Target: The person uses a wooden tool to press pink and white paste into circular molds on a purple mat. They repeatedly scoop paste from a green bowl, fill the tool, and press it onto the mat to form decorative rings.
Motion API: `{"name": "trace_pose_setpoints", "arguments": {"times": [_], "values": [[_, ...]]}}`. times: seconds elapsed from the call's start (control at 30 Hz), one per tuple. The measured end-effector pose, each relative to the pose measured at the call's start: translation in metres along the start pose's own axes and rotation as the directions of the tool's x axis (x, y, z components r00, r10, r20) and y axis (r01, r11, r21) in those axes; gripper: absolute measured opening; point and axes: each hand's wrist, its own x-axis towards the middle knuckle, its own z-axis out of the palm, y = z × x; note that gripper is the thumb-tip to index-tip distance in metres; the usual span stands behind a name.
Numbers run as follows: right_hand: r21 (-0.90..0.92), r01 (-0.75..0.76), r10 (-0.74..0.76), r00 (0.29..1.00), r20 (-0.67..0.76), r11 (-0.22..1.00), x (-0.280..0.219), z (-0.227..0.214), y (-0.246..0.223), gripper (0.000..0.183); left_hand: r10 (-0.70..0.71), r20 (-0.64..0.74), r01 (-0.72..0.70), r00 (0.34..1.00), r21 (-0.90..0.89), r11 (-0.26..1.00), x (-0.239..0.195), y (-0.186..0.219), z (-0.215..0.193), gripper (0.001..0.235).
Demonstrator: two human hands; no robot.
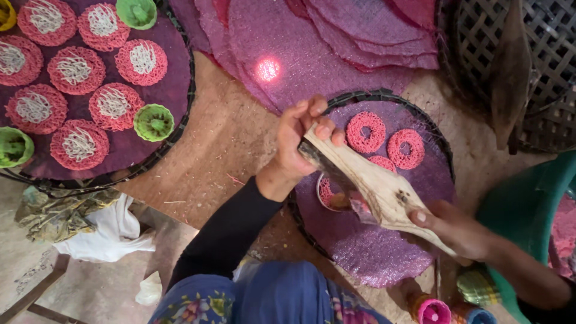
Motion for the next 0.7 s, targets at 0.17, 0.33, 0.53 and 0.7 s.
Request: {"name": "trace_pose_setpoints", "arguments": {"times": [0.17, 0.33, 0.53, 0.7], "values": [[-0.133, 0.015, -0.038, 0.985, -0.171, 0.991, -0.017, -0.009, -0.022, 0.093, 0.022, 0.057, -0.02, 0.998, -0.024, 1.0, 0.016, -0.01, -0.015, 0.023], [-0.277, -0.065, -0.016, 0.96, -0.279, 0.959, -0.019, -0.006, -0.061, 0.088, 0.102, 0.105, -0.105, 0.989, 0.026, 0.994, 0.032, 0.005, -0.014, 0.023], [-0.257, 0.005, -0.071, 0.966, -0.247, 0.966, -0.01, 0.015, -0.089, 0.084, 0.156, 0.054, -0.162, 0.986, 0.128, 0.979, 0.015, 0.041, -0.013, 0.027], [-0.177, 0.012, -0.039, 0.987, -0.153, 0.984, -0.009, 0.028, -0.085, 0.085, 0.104, -0.193, -0.086, 0.976, 0.1, 0.991, -0.01, 0.039, -0.019, 0.03]]}}
